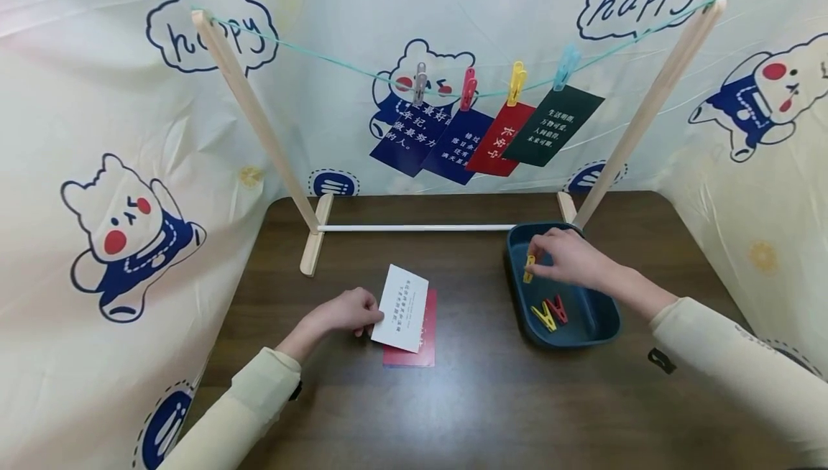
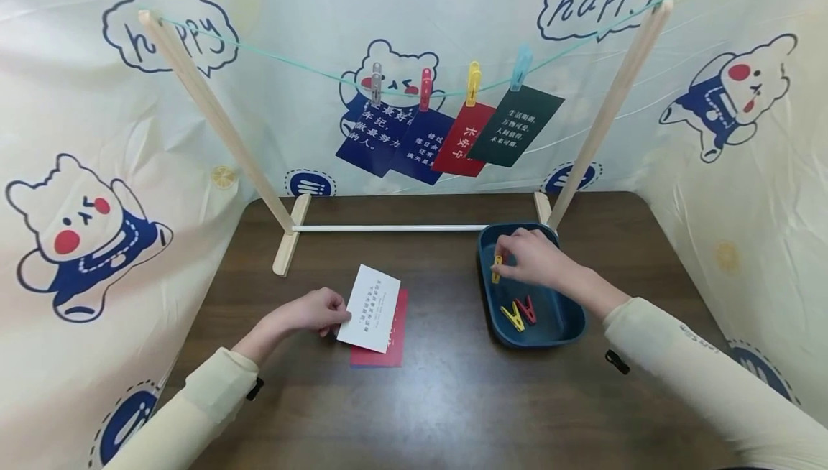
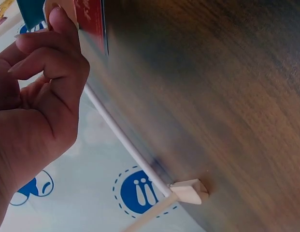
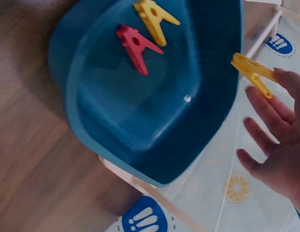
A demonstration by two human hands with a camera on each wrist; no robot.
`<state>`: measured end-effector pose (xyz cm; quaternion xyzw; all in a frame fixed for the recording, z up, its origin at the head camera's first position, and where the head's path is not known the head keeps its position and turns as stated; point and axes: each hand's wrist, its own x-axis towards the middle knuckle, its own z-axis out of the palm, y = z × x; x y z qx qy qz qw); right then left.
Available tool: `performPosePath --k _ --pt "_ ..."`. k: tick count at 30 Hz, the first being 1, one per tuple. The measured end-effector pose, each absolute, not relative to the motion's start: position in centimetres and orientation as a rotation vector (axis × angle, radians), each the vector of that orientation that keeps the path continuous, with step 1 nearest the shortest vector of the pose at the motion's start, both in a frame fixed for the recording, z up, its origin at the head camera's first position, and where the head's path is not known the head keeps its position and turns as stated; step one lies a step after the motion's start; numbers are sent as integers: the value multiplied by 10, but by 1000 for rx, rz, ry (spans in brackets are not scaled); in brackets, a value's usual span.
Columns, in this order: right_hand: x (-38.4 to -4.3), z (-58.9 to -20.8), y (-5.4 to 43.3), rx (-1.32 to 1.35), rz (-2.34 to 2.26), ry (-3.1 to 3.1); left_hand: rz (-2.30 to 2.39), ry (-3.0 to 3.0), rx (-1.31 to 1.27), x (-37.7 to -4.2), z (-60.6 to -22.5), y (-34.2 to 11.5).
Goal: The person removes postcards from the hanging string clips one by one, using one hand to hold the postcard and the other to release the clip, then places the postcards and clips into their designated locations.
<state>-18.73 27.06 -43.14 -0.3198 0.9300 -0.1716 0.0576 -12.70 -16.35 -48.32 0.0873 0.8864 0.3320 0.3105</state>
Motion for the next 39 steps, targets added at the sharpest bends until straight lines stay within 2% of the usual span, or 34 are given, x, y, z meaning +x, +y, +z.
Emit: performPosePath --k 14,22,39 --pt "-178 -433 287 -764 -200 2509 834 2320 295 -120 -495 -160" --pt "-171 -435 293 -553 -152 2345 799 2307 305 -118 -500 -157" --pt "-172 -447 300 -464 -100 2347 750 2337 288 -115 -503 -149"
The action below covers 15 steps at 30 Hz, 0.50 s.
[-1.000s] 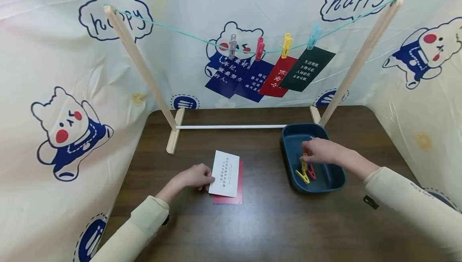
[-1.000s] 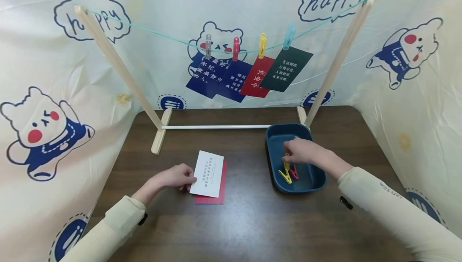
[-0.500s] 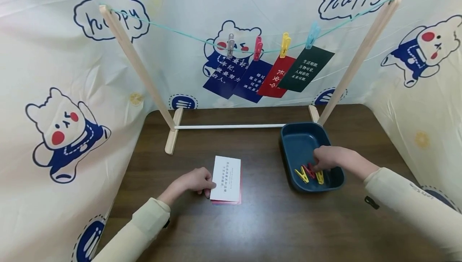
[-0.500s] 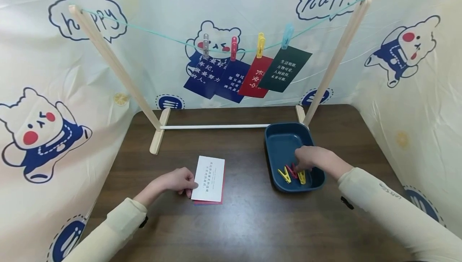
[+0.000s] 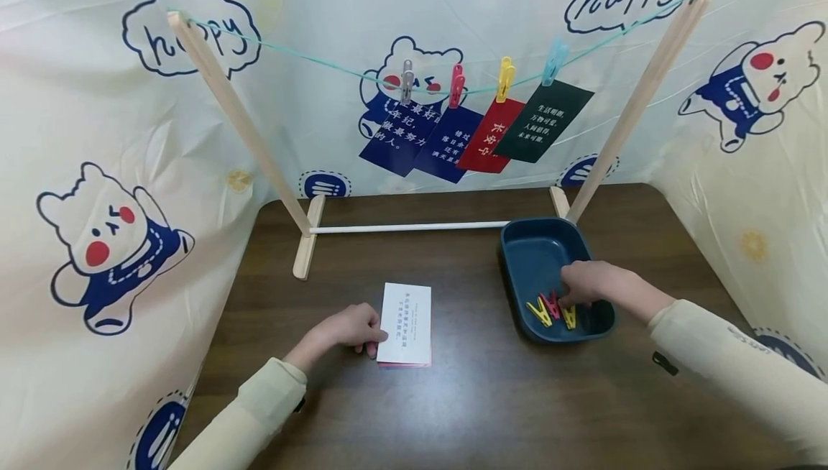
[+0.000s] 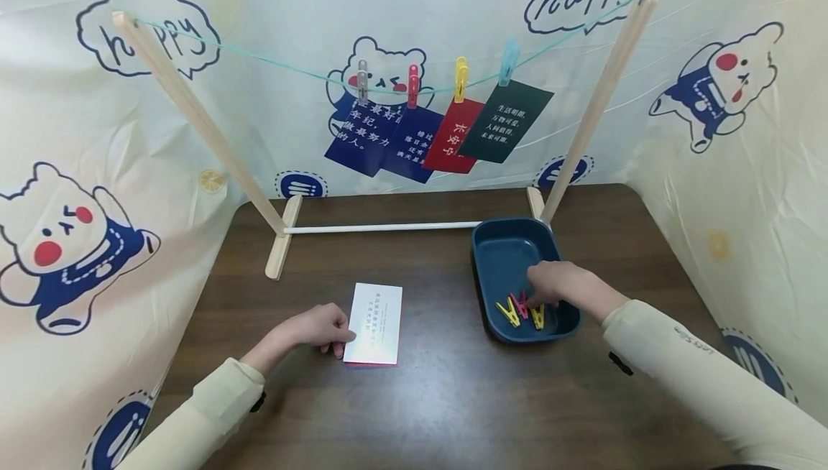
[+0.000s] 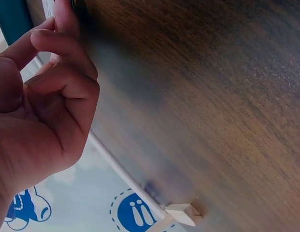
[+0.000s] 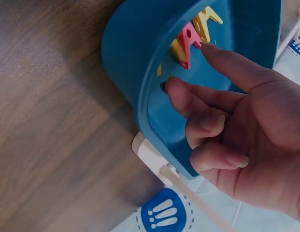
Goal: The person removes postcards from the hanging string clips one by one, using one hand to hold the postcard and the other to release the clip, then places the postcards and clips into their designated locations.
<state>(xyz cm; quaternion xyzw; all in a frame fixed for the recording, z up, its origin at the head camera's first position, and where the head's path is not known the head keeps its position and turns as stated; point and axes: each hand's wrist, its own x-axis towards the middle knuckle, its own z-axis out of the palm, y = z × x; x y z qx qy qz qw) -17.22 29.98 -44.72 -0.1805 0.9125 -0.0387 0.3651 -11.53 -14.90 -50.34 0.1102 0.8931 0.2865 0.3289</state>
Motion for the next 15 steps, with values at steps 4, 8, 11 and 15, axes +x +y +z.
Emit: performPosePath --k 4,8,11,15 --pt "-176 -448 299 -512 -89 2407 749 2333 285 -115 -503 -149" --pt "-177 -452 299 -563 -96 2453 733 2342 275 -114 -506 -148" --pt "-176 -454 298 -569 -107 2461 717 2349 260 -113 -509 -147" --pt "-176 -455 298 -575 -107 2467 721 2338 235 -112 -512 -147"
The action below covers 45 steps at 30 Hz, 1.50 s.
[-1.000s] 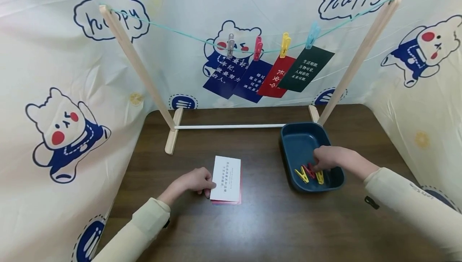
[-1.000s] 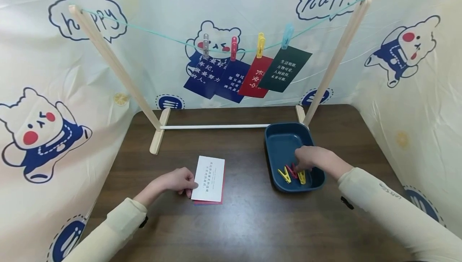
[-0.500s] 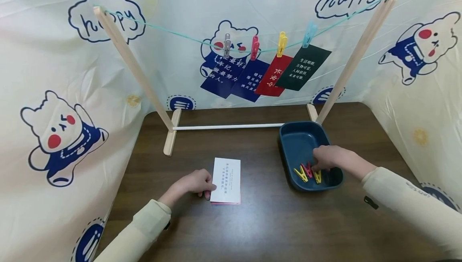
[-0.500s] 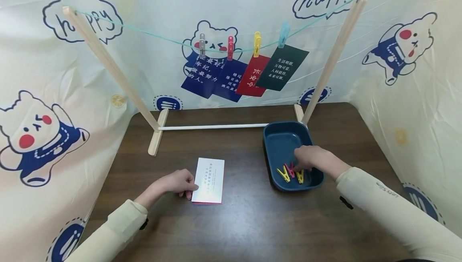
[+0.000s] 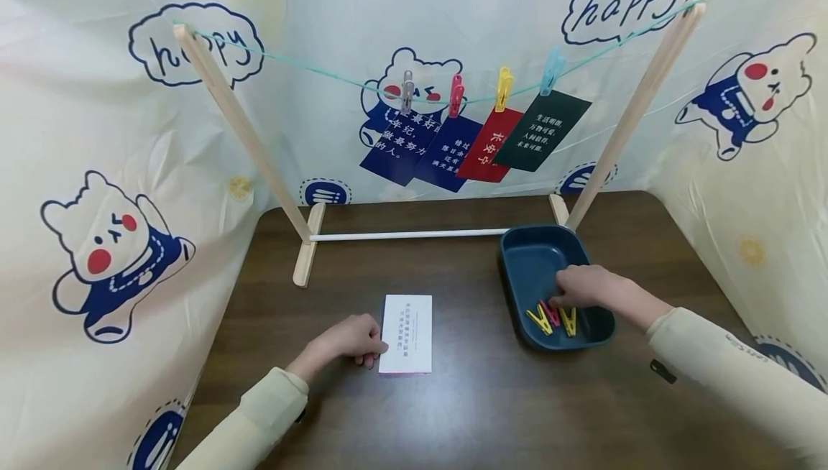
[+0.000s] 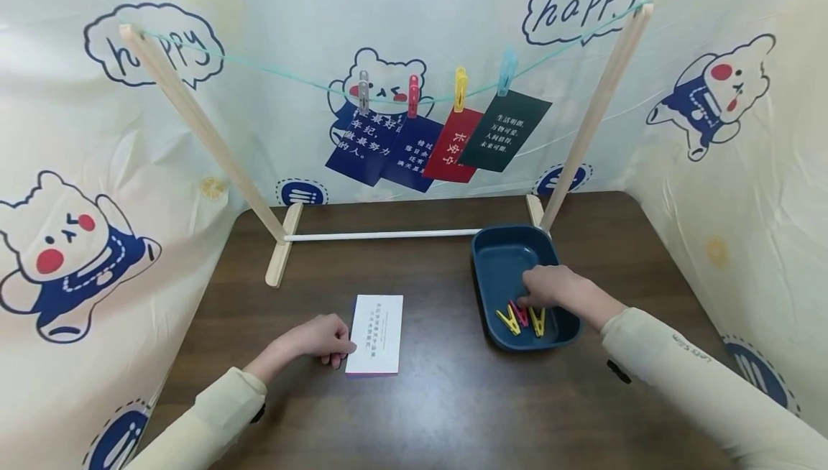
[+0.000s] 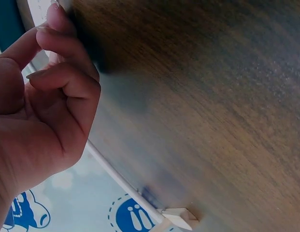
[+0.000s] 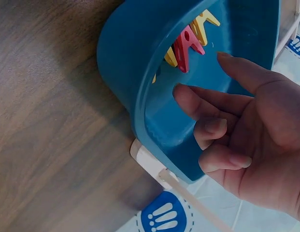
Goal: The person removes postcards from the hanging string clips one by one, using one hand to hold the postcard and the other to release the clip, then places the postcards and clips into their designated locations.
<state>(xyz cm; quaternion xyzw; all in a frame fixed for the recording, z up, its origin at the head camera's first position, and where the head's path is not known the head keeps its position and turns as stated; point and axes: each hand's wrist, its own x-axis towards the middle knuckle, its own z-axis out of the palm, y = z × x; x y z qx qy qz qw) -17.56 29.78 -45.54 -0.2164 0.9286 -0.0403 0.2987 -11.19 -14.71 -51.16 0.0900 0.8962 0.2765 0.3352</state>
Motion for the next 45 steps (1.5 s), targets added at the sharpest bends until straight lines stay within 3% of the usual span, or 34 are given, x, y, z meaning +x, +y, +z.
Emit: performPosePath --k 18,33,39,45 --pt "-172 -454 282 -720 -265 2549 675 2318 278 -110 -505 -149" --pt "-177 -394 231 -1016 -636 2629 881 2530 406 -150 -473 -158" --pt "-175 -374 203 -1080 -714 2693 1152 2729 578 -172 -454 -156" --pt "-185 -340 172 -1185 -818 2773 1437 2842 582 -197 -424 -162"
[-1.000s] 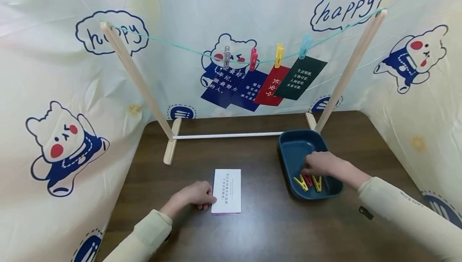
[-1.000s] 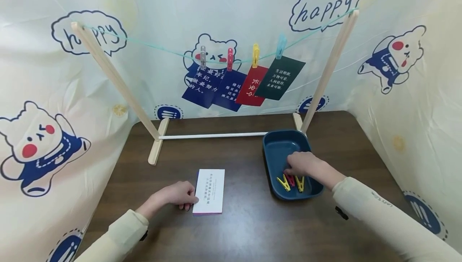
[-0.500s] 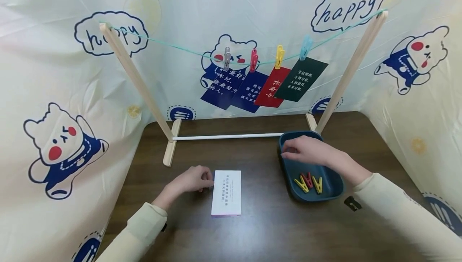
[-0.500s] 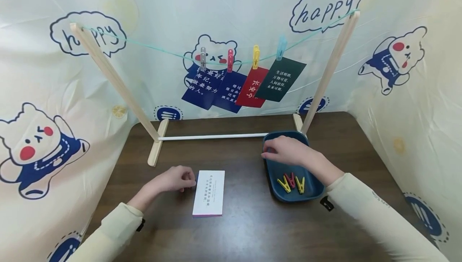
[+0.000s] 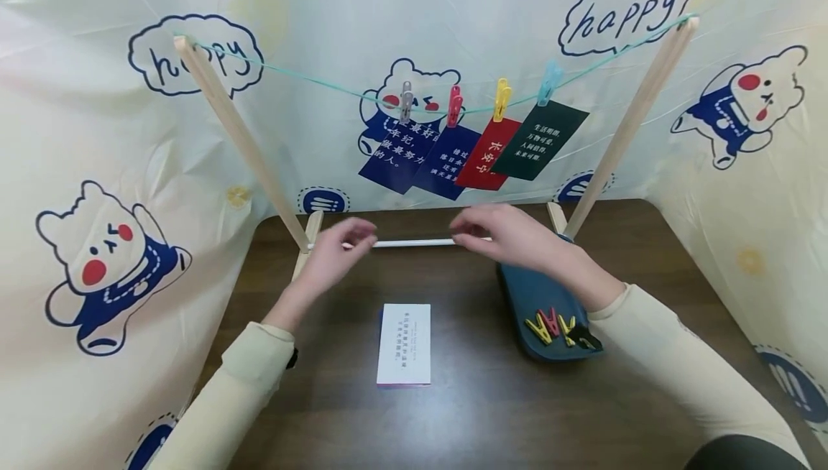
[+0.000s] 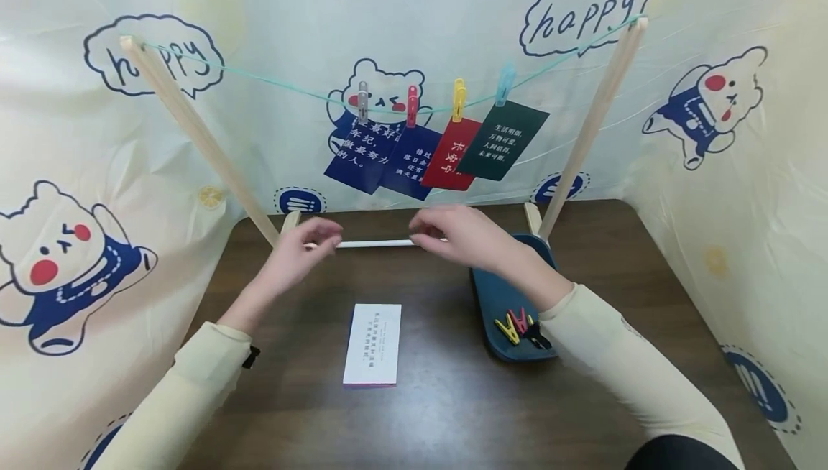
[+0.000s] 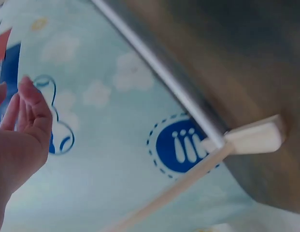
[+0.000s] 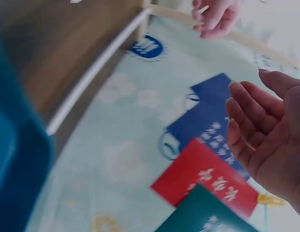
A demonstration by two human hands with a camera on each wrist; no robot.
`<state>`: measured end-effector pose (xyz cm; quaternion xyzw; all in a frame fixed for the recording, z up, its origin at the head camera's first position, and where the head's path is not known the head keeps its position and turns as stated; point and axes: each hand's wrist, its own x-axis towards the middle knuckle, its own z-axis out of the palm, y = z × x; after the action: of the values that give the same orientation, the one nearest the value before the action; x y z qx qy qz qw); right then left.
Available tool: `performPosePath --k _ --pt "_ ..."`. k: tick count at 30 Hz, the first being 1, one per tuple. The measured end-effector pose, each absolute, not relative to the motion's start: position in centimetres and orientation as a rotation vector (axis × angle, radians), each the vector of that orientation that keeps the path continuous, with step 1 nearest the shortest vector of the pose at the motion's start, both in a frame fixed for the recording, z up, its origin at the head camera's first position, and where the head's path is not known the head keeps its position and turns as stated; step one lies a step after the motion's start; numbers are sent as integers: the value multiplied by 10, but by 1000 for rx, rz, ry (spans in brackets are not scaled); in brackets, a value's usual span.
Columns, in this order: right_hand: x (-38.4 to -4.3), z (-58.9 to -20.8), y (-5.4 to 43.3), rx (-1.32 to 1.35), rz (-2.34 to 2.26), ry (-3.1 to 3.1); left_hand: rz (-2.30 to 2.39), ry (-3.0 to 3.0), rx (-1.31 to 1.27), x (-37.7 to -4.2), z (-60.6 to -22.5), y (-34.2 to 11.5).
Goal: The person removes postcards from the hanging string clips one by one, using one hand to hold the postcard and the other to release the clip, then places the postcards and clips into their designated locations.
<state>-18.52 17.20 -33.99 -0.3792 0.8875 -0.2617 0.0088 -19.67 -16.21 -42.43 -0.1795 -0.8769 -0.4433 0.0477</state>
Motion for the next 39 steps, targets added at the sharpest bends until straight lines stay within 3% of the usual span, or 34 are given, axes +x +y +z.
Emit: performPosePath --k 11,23,35,39 --pt "-210 -285 131 -1346 -904 2868 -1516 -2394 -323 -235 -393 -170" --pt "-253 -219 115 -1403 -867 3028 -1625 -2417 -383 -264 -386 -158" --pt "-281 -194 101 -995 -492 3097 -1683 -2328 -396 -266 -382 -153" --pt "-284 -195 98 -976 -476 3072 -1678 -2314 -402 -267 -379 -152"
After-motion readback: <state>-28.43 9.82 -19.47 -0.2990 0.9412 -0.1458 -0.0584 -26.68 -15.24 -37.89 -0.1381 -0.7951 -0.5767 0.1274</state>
